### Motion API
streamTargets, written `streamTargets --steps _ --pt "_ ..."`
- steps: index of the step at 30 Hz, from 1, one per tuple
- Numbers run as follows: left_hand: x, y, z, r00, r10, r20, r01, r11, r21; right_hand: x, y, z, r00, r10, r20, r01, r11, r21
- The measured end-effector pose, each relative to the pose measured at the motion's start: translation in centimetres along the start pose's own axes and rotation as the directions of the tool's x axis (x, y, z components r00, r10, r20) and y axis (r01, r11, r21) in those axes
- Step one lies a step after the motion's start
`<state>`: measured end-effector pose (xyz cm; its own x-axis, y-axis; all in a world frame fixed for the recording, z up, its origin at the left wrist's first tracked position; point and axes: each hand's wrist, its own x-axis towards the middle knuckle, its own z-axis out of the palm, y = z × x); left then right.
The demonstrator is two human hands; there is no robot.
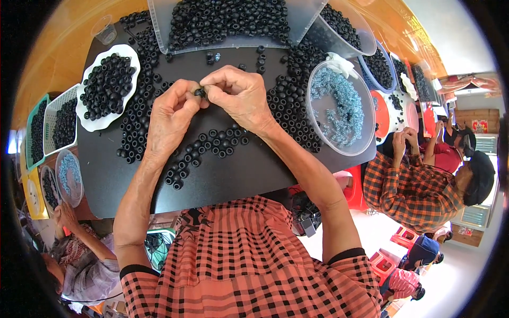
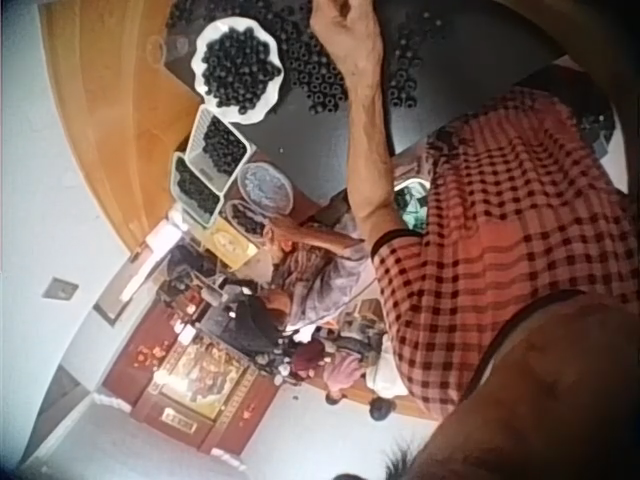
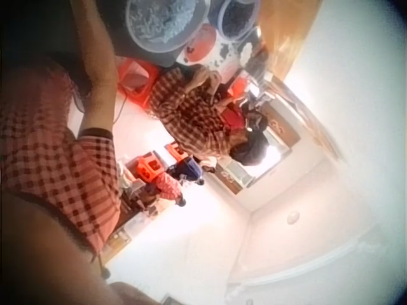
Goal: The person sorts and assembles small black and blue plastic components by hand, placing them into bins and onto larger parts.
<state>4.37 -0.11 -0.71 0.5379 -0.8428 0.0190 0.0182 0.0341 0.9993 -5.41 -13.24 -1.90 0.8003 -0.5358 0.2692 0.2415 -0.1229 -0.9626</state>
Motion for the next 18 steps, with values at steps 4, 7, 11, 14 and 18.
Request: streamTargets --steps 4,7,11,14,18 --pt "-0.2 -0.5 -0.3 0.999 0.033 0.012 -0.034 0.999 0.037 0.0 -0.3 -0.2 0.994 -0.105 0.041 0.111 0.975 -0.191" --pt "0.0 -0.5 -0.2 1.000 -0.010 0.011 0.008 0.994 0.105 0.0 -1.0 -0.3 0.981 -0.181 0.073 0.194 0.939 -0.282" --pt "0.0 -0.4 0.0 1.000 -0.011 0.002 0.010 0.996 0.094 -0.1 -0.2 0.0 0.993 -0.108 0.052 0.116 0.974 -0.193" --pt "0.2 -0.5 -0.3 1.000 -0.008 0.029 0.008 1.000 0.004 -0.3 -0.4 0.3 1.000 -0.006 0.018 0.006 1.000 -0.021" --pt "0.3 -0.6 -0.4 0.998 -0.034 0.054 0.039 0.993 -0.112 -0.4 -0.4 0.4 0.999 0.049 0.021 -0.050 0.996 0.069"
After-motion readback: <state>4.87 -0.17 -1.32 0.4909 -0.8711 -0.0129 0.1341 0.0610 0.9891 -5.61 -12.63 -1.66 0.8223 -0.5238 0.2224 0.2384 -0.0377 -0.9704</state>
